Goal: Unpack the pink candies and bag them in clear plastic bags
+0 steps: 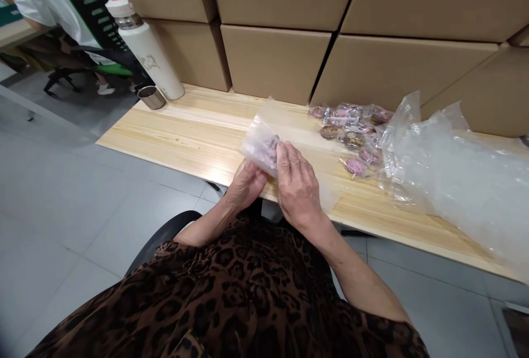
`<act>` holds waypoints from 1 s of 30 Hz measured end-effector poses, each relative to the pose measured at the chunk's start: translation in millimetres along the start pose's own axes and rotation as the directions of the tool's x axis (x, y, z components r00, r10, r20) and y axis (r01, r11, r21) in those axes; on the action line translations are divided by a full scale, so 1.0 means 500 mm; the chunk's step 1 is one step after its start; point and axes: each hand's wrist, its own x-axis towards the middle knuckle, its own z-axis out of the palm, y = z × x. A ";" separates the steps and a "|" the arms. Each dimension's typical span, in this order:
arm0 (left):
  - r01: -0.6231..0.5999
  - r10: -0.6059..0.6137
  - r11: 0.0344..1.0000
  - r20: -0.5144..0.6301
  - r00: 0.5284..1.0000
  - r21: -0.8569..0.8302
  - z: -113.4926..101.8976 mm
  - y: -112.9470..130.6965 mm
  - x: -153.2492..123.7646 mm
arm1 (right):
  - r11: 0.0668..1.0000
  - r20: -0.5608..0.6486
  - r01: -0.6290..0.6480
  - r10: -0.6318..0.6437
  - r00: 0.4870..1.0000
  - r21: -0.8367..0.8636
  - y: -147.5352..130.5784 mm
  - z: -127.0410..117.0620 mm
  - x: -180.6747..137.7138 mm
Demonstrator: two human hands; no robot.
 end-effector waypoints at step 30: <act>0.037 0.011 0.941 -0.138 0.990 0.338 -0.012 0.023 -0.022 | 0.074 0.713 -0.759 0.293 0.636 0.647 0.024 -0.071 0.052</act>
